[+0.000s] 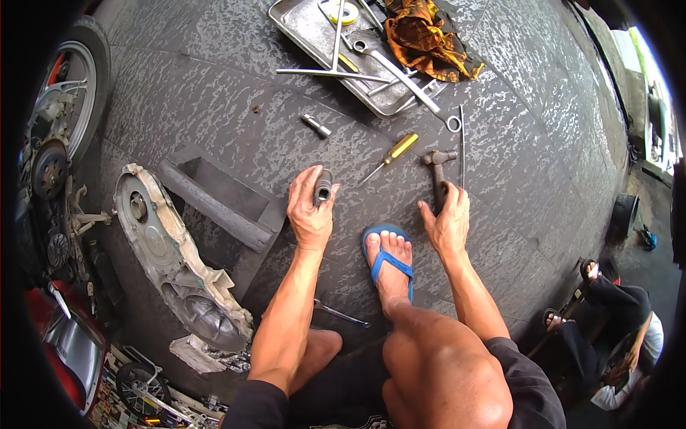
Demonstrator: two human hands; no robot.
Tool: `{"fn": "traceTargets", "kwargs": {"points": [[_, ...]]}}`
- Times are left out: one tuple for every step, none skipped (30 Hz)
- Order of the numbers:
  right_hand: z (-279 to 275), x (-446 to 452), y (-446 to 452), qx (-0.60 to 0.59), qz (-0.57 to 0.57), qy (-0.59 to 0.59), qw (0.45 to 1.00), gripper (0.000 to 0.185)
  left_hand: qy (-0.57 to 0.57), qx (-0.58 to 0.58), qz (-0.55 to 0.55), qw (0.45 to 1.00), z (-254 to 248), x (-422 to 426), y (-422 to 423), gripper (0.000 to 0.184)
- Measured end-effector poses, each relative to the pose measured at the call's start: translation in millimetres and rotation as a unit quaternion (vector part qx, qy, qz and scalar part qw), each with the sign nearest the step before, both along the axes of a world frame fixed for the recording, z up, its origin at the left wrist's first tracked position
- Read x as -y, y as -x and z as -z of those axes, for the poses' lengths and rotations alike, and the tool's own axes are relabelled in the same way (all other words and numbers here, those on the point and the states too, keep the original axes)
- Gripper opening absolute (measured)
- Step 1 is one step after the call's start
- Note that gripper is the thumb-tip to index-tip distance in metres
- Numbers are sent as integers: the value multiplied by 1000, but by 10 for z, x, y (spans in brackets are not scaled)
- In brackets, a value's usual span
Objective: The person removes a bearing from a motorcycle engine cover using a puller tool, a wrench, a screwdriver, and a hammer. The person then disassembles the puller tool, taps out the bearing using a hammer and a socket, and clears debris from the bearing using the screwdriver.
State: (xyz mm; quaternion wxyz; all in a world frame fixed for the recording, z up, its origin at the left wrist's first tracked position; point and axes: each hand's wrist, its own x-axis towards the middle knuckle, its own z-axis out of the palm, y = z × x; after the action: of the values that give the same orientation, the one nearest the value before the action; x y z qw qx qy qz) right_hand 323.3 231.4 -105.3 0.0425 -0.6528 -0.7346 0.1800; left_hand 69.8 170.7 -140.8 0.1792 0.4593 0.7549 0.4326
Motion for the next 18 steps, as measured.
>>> {"fn": "traceTargets", "kwargs": {"points": [[16,-11,-7,-4,12,7,1000,62,5,6,-8,1000,11,0,1,43],[39,-36,-24,-2,14,8,1000,62,5,8,-5,1000,18,12,-3,43],[80,-59,-38,-5,23,21,1000,60,6,18,-14,1000,3,19,-3,43],[118,-87,-46,-10,29,33,999,58,6,27,-25,999,-9,13,5,42],[147,-117,-53,-8,28,28,999,51,9,29,-23,999,-22,21,13,41],[164,-156,-59,-10,28,27,999,51,8,27,-23,999,-36,16,23,41],[180,-173,-75,-13,28,36,999,49,16,35,-22,999,-58,28,27,40],[191,-170,-88,-16,29,45,998,47,24,43,-21,999,-71,45,27,40],[204,-166,-95,-27,21,28,999,43,24,43,-19,999,-56,55,31,40],[220,-166,-107,-25,23,28,999,43,28,56,-21,998,-31,63,33,40],[236,-166,-118,-36,30,28,999,42,31,70,-24,997,-15,67,26,41],[242,-161,-124,-46,36,29,998,41,32,71,-23,997,-17,65,12,41],[234,-153,-122,-46,37,29,998,41,33,70,-19,997,-28,63,2,41],[218,-156,-108,-59,57,35,996,40,34,67,-16,997,-36,59,3,41],[189,-165,-85,-72,77,40,994,38,33,66,-16,997,-17,62,10,41],[30,-202,4,-73,77,39,994,38,26,56,-15,998,19,67,13,41],[-178,-226,91,-106,98,92,985,38,19,46,-13,999,49,74,13,41],[-390,-242,187,-139,118,146,972,37,19,46,-14,999,51,71,9,41]]}}
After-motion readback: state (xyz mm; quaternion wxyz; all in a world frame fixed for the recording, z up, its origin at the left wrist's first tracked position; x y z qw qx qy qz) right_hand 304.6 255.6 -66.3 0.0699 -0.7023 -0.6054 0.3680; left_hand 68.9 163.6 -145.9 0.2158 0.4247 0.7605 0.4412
